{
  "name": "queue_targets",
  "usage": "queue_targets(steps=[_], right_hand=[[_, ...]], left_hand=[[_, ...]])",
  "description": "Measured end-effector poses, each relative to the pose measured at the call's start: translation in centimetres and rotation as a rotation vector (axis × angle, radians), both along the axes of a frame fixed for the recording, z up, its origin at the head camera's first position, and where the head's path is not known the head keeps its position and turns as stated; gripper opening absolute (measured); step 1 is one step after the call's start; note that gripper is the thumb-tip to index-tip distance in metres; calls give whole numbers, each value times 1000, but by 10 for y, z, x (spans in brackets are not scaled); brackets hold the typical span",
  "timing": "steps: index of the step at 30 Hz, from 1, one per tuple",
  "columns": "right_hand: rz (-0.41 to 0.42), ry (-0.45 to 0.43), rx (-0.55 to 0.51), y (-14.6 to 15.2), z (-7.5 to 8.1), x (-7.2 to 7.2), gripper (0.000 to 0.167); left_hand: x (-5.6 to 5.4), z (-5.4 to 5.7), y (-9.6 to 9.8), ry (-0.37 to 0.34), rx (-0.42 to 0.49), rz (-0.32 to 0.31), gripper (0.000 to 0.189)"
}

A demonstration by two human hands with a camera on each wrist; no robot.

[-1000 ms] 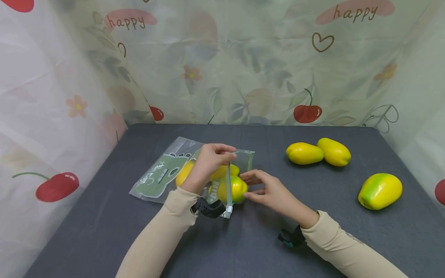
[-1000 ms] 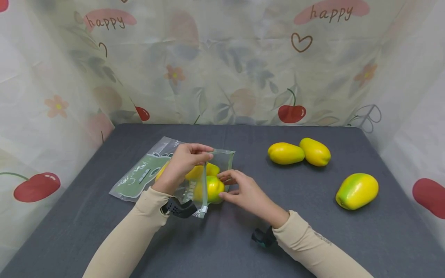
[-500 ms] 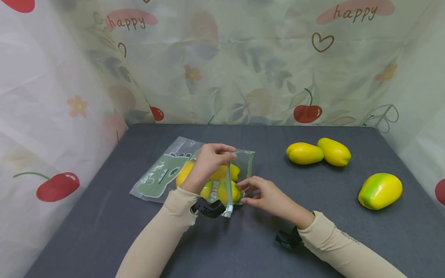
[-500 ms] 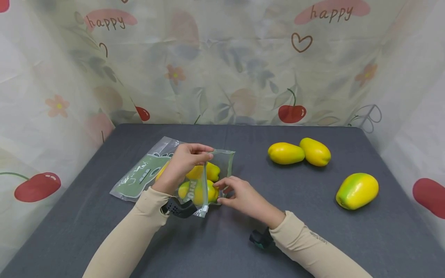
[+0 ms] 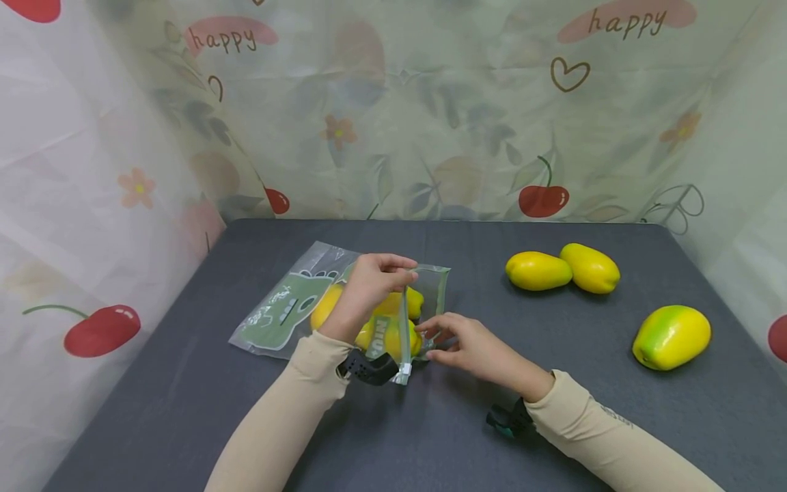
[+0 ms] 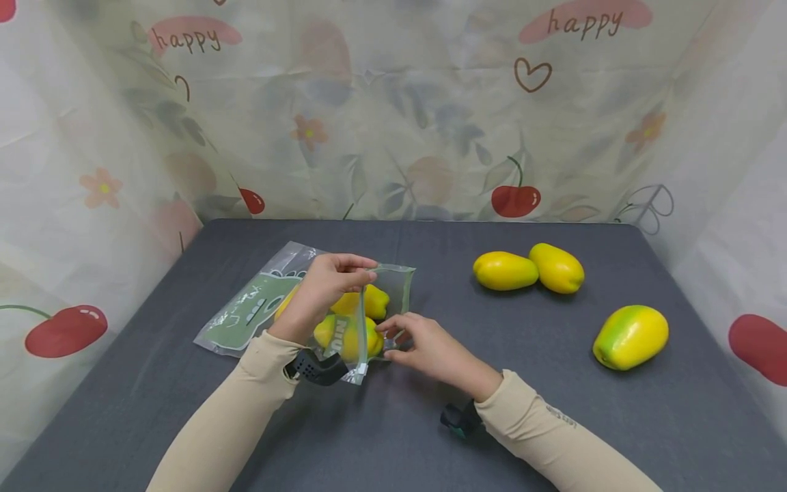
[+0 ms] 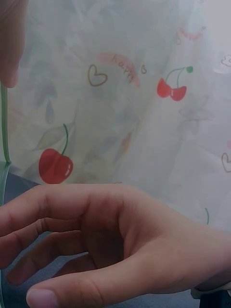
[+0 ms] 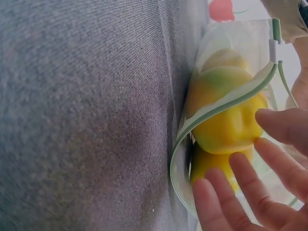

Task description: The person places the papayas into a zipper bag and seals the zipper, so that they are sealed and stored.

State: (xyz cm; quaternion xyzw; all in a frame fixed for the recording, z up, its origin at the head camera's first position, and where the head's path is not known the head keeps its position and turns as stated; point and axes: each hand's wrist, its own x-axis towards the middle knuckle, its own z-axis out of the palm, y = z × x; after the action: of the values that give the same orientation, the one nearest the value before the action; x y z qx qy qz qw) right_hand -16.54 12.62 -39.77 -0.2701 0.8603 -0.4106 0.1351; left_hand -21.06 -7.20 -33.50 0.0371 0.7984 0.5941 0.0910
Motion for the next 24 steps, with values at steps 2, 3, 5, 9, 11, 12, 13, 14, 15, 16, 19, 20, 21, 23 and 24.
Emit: queue_targets(steps=[2,3,5,9,11,12,13,14,15,16,19,20,21,23,24], right_hand=[[2,10,22,1,0,0,34],[0,12,38,1,0,0,33],[-5,9,73,3,0,0,32],[-15,-10,109,9,3,-1,32],[-19,-15,106,13,6,-2,32],[-23,-15,105,15,8,-2,32],[-29,-14,105,18,10,-3,32],[-35,-9,106,20,12,-3,32],[-44,-7,106,23,14,-3,32],[-54,-2,108,26,16,-3,32],[-82,22,112,35,22,-4,32],[-89,31,111,38,25,-4,32],[-100,34,110,41,28,-4,33],[-124,46,107,47,34,-3,33],[-135,49,104,51,37,-3,33]], left_hand=[[1,0,0,2,-6,2,27],[1,0,0,3,-10,4,27],[1,-1,0,5,-16,5,27],[0,-1,-1,6,-14,10,26],[-1,-1,0,5,-5,13,26],[-1,-2,0,4,-1,15,26],[-1,-2,0,4,1,16,26],[-1,-2,0,2,4,17,26],[-1,-2,0,2,7,17,27],[-1,-2,0,2,8,17,27],[-1,-2,0,3,8,19,28],[-1,-2,0,4,11,19,28],[-1,-2,0,4,13,18,28],[0,-1,0,-1,21,16,28],[0,-1,0,-2,26,14,28]])
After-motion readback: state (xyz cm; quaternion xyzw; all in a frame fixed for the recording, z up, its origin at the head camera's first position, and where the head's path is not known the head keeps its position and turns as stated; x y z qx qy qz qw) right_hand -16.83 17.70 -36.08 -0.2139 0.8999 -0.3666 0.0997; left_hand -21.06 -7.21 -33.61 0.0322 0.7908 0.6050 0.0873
